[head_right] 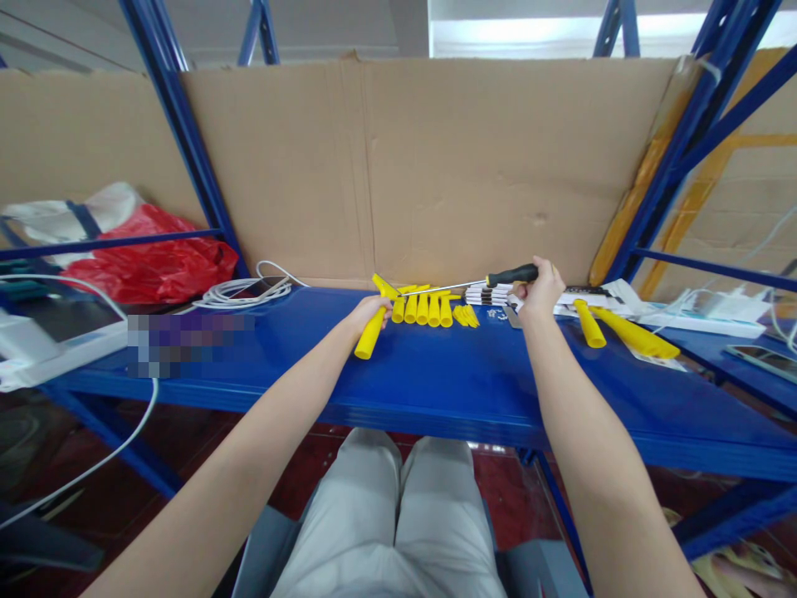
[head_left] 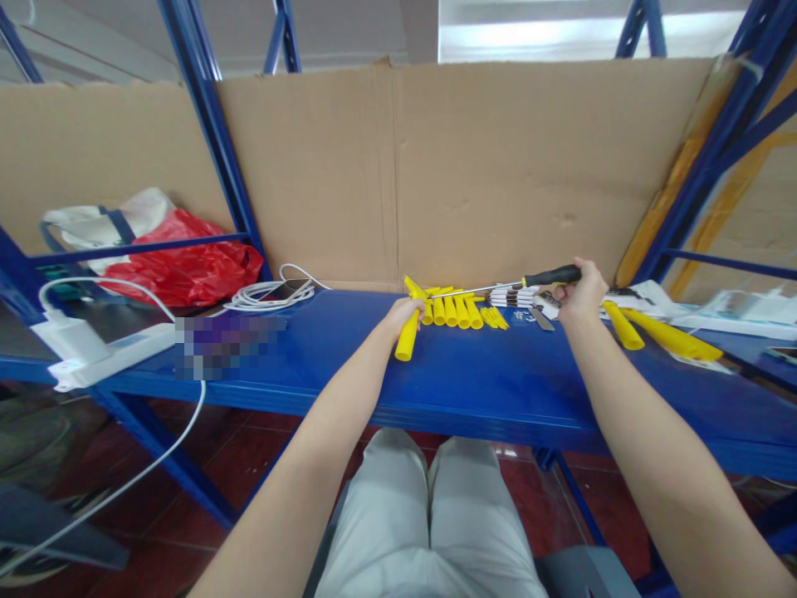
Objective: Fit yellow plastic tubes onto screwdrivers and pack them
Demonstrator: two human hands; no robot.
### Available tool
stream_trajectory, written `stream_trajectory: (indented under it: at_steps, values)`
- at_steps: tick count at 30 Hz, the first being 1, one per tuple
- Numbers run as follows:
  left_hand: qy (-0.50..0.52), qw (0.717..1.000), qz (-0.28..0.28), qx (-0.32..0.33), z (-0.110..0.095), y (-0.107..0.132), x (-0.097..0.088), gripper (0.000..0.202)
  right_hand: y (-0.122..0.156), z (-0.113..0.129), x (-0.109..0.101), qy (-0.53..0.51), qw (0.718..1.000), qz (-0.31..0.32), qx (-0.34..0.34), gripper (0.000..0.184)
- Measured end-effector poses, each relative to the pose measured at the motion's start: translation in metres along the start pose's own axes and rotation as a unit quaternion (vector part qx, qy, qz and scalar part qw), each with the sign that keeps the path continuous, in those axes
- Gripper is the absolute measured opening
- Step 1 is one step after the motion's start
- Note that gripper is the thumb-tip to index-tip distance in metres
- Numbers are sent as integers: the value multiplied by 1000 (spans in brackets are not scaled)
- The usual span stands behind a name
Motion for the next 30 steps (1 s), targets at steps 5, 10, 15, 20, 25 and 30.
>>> stream_trajectory:
  at_steps: [5, 10, 15, 20, 25, 30]
  values:
    - [-5, 1000, 5, -4, -4, 4, 0, 15, 0, 0, 0, 1, 1000, 4, 5, 29]
    - [-22, 1000, 10, -9, -8, 9, -1, 19, -3, 0, -1, 28, 999, 20, 1, 26]
    - [-31, 999, 1, -4, -8, 9, -2, 24, -10, -3, -2, 77, 995, 68, -7, 25]
    - [-49, 999, -6, 3, -6, 7, -2, 18, -20, -7, -5, 85, 991, 105, -1, 18]
    - [-72, 997, -17, 11, -6, 6, -5, 13, -21, -10, -7, 99, 988, 115, 27, 11]
    - [-88, 996, -15, 22, -6, 8, -7, 15, -22, -14, -9, 122, 985, 125, 14, 32]
Point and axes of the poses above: each hand's wrist, its own y-axis away from the middle knuckle, its own x-axis out of the palm, z = x × y, the point moved 2 cm from there along -y, towards the middle knuckle, and after that the axes turned 5 degrees about -z, right-handed, at the moved point
